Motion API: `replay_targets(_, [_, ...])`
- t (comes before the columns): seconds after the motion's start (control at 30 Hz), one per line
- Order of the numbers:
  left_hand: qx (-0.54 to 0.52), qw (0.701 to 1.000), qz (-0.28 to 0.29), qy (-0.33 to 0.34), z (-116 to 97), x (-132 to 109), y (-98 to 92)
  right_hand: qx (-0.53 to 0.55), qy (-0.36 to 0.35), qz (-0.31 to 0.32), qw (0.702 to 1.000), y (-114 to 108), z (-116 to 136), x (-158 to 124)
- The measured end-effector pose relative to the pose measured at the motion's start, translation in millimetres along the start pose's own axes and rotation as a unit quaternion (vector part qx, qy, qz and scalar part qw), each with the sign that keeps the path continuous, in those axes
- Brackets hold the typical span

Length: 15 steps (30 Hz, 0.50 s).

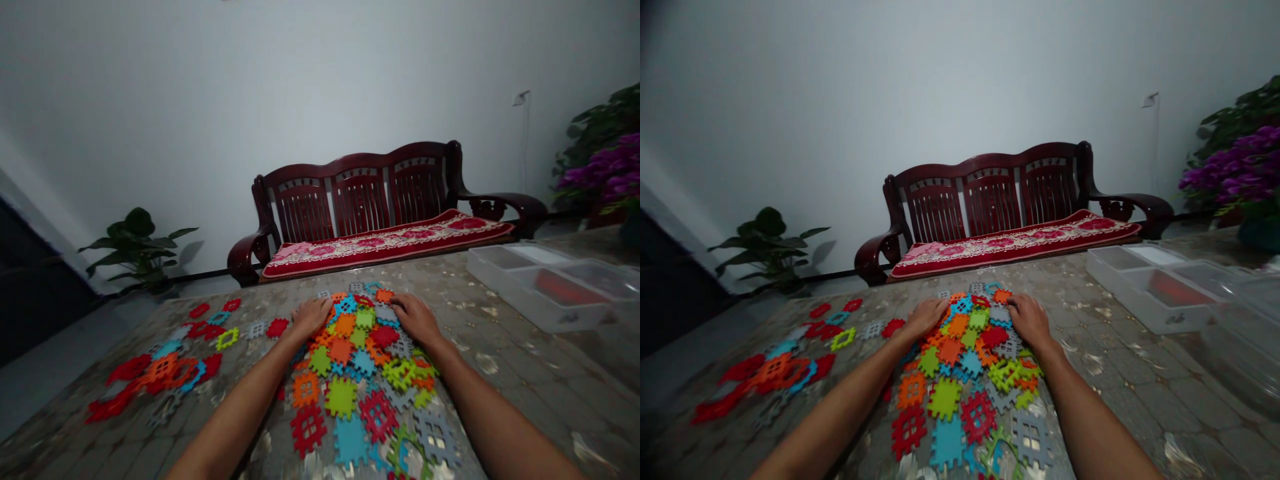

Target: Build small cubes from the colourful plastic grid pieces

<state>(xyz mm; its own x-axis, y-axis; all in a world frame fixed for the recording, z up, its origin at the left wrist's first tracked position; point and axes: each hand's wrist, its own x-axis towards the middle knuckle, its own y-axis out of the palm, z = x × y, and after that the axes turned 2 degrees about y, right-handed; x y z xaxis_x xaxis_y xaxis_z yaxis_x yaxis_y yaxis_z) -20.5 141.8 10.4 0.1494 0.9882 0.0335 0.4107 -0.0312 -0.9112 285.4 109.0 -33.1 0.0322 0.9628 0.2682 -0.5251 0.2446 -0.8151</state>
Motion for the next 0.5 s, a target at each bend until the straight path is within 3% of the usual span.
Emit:
replay_targets(0.13, [-0.045,0.998,-0.027,0.030,16.8,-19.3,-16.9,0.003,-0.011,-0.009,1.000,2.1,-5.5,1.0])
replay_targets(0.23, [-0.065,0.996,-0.066,0.010,45.3,-29.4,-36.5,0.003,-0.018,-0.013,1.000,3.9,-9.1,1.9])
replay_targets(0.37, [-0.008,0.989,-0.120,-0.083,106.0,-39.7,-73.1,0.000,-0.022,-0.023,0.999,6.4,-13.1,2.7])
replay_targets(0.5, [0.106,0.961,-0.149,-0.207,173.0,-51.5,-106.7,-0.003,-0.023,-0.033,0.999,8.2,-15.3,2.6])
